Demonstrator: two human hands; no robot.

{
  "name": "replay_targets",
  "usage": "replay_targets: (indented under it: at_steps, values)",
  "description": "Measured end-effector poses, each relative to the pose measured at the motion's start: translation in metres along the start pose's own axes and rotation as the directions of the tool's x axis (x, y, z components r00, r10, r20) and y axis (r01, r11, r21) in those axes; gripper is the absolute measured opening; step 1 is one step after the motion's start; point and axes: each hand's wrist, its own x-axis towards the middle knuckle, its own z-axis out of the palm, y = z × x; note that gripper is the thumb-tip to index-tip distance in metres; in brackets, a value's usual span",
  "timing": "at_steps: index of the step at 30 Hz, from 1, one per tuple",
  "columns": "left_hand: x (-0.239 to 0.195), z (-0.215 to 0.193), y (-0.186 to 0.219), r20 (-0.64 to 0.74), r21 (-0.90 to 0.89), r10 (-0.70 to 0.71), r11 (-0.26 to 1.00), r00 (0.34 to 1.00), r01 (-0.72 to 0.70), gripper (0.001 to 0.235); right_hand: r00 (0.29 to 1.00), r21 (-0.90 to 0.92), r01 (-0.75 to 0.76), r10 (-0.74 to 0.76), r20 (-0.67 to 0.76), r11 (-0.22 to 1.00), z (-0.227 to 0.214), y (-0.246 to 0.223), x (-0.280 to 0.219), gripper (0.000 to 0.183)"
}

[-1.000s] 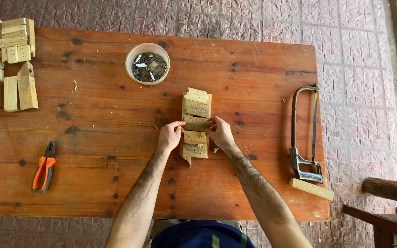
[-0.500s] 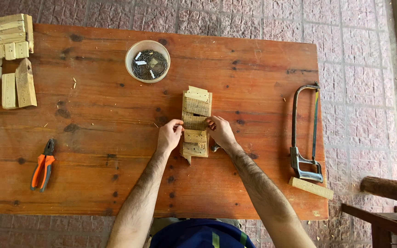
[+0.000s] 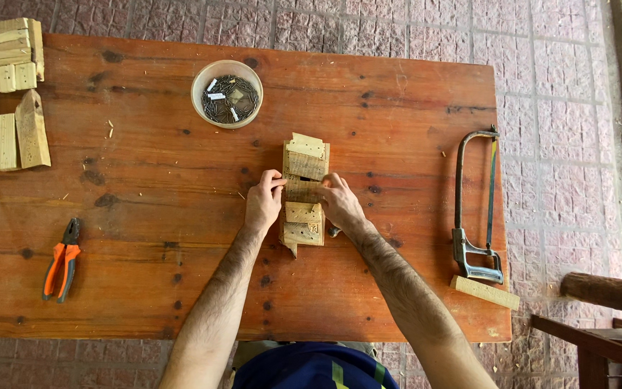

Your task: The person repeatedly hammers nails into a stack of small wooden blocks on a wooden table. They pick nails from a nearby bowl and drive them into the wood using a hammer. The task continues throughout the clip with the same repetitive action.

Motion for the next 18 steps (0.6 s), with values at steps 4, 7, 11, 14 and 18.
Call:
replay_targets:
  at_steps: [4, 7, 11, 14, 18]
  values:
    - [0.008, 0.011, -0.017, -0.102, -0.006, 0.070, 0.997, 0.992, -0.071, 0.050, 0.995, -0.165, 0.096, -0.093, 0.026, 0.982, -0.016, -0.016, -0.001, 0.027]
    - [0.006, 0.015, -0.024, -0.096, -0.047, 0.033, 0.998, 0.995, -0.038, 0.051, 0.996, -0.200, 0.083, -0.073, 0.057, 0.976, -0.019, -0.019, -0.002, 0.030]
    - [0.005, 0.021, -0.027, -0.058, 0.006, 0.049, 0.999, 0.997, -0.049, 0.043, 0.996, -0.208, 0.063, -0.050, 0.069, 0.976, -0.014, -0.017, 0.000, 0.035]
    - [0.008, 0.031, -0.037, -0.120, 0.007, 0.042, 0.999, 0.992, -0.042, 0.039, 0.997, -0.226, 0.050, -0.035, 0.071, 0.973, -0.014, -0.018, 0.001, 0.030]
    - [0.009, 0.032, -0.037, -0.108, -0.146, -0.016, 0.989, 0.994, 0.000, 0.038, 0.998, -0.196, 0.031, -0.018, 0.068, 0.980, -0.021, -0.026, -0.003, 0.034]
